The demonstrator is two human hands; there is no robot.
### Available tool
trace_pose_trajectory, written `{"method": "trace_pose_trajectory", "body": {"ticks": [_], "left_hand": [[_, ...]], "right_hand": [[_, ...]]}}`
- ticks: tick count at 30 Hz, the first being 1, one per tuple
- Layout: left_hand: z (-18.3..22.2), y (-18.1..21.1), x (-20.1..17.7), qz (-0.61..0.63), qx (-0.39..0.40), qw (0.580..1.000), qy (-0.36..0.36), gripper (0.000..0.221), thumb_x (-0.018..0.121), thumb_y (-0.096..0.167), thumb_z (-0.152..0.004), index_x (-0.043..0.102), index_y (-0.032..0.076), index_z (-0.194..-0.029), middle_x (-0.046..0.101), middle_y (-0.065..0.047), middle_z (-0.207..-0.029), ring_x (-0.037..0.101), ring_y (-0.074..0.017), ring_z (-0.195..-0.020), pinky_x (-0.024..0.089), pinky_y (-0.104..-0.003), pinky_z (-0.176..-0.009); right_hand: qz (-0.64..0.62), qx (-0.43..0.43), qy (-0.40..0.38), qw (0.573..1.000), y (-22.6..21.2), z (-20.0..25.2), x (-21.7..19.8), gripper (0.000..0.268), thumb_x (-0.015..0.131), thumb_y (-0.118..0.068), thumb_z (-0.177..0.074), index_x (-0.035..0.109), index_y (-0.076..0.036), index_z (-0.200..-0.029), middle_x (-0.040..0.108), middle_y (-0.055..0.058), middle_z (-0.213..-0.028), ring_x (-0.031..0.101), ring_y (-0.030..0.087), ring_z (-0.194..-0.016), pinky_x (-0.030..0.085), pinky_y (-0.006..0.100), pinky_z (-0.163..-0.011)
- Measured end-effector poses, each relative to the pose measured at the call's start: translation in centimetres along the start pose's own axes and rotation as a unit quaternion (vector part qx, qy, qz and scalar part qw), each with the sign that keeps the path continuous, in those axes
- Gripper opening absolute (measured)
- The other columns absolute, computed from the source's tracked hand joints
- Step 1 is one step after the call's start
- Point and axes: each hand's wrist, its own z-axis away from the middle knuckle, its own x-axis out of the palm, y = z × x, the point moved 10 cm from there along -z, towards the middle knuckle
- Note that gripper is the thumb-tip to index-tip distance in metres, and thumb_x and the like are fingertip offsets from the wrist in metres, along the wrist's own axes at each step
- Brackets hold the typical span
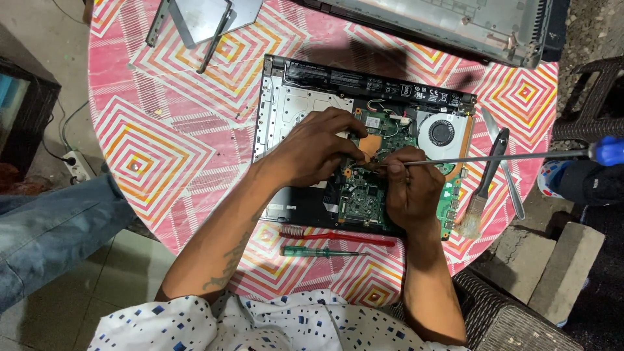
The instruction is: A person is installing or repairing a laptop cooling system by manipulating the fan and screws on the motherboard.
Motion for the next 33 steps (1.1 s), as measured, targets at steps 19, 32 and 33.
{"method": "trace_pose_trajectory", "body": {"ticks": [19,32,33], "left_hand": [[0.3,0.2,-0.3,0.024,0.007,1.0,-0.001,0.028,0.064,0.003,-0.079,0.077,0.022,-0.094,0.063,-0.004,-0.123,0.051,-0.0334,-0.129,0.044,-0.053,-0.099],[0.3,1.0,-0.3,0.005,-0.003,1.0,-0.022,0.007,0.068,0.011,-0.078,0.074,0.014,-0.082,0.066,-0.008,-0.107,0.062,-0.0347,-0.113,0.048,-0.051,-0.096],[0.2,1.4,-0.4,-0.02,-0.007,0.999,-0.037,0.009,0.07,0.01,-0.077,0.076,0.013,-0.083,0.066,-0.009,-0.104,0.062,-0.0346,-0.113,0.047,-0.05,-0.099]], "right_hand": [[0.001,-0.076,0.027,0.997,-2.7,-0.6,0.4,0.031,0.053,-0.018,-0.105,0.066,-0.004,-0.081,0.067,0.009,-0.071,0.067,0.033,-0.06,0.052,0.036,-0.056],[-0.085,-0.013,0.182,0.979,2.0,0.4,-4.0,0.039,0.046,-0.028,-0.108,0.057,0.002,-0.086,0.062,0.015,-0.069,0.062,0.02,-0.053,0.049,0.029,-0.044],[-0.073,-0.004,0.181,0.981,2.6,0.6,-4.1,0.041,0.045,-0.029,-0.109,0.057,0.003,-0.086,0.063,0.016,-0.068,0.062,0.02,-0.053,0.048,0.03,-0.043]]}}
